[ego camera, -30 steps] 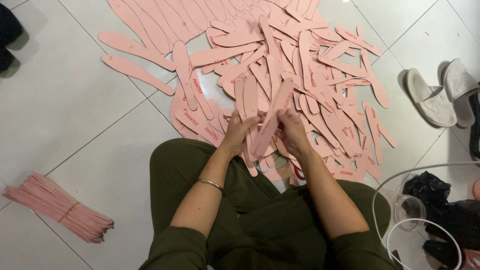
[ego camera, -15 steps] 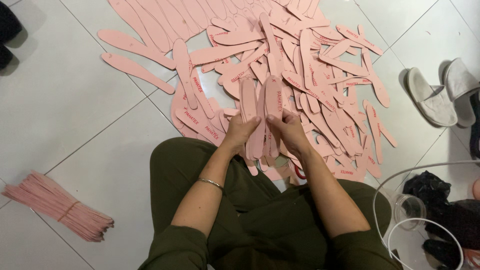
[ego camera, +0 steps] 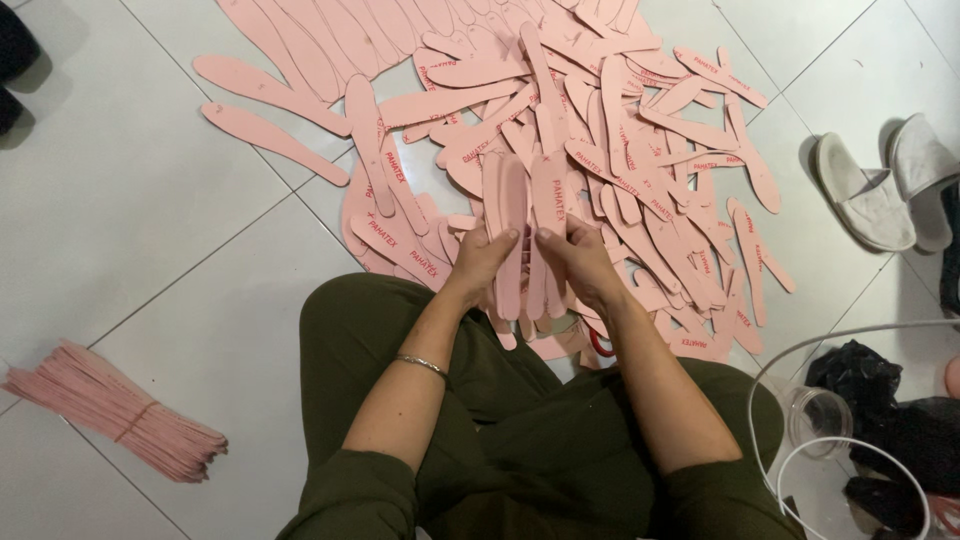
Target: The person sits on the floor among a large pile of pink foam insoles and sorts through them, aligning matching insoles into stacks by hand. They tap the stacks square and wrap rubber bands around each finished bundle, placing completed bundles on the floor beside them.
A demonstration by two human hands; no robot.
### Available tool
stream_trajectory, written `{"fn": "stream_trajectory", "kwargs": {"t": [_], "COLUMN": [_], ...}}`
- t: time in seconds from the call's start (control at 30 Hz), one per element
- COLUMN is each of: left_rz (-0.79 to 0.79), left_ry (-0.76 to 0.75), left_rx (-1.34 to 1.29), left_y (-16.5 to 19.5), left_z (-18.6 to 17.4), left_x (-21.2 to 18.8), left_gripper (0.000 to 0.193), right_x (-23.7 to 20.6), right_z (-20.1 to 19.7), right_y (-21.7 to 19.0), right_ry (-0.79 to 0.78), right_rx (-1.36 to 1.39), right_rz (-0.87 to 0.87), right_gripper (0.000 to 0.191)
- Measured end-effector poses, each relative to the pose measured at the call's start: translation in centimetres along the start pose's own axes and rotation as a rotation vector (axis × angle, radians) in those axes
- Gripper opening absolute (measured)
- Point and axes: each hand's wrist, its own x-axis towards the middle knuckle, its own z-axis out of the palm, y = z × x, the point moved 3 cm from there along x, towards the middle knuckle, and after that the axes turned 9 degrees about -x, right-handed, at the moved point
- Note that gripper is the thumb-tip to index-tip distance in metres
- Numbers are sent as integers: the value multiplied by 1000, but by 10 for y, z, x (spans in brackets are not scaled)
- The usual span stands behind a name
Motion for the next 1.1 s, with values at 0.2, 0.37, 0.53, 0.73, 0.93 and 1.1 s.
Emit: {"fn": "stream_trajectory", "kwargs": {"t": [0.2,0.37,0.53,0.73,0.93,1.1], "left_rz": [-11,-156,-198,-25,-19,-211], "left_ry": [110,-22,-76,3,70,-45], "left_rx": [213,-148,-276,86,279,-303], "left_y": [4,4,1,0,8,7], "left_z": [-1,1,2,0,3,4], "left_x": [-5,-2,1,-1,-6,-1], "left_gripper": [27,39,41,30,27,32], "right_x": [2,5,3,0,2,3], "right_z": [2,-5,-15,-2,2,-6], "right_y": [8,9,0,0,7,0], "right_ry": [62,158,191,78,105,195], "right_rx": [-146,84,147,-97,-85,82], "right_rz": [81,43,41,27,71,25], "right_gripper": [27,23,24,30,28,23]}}
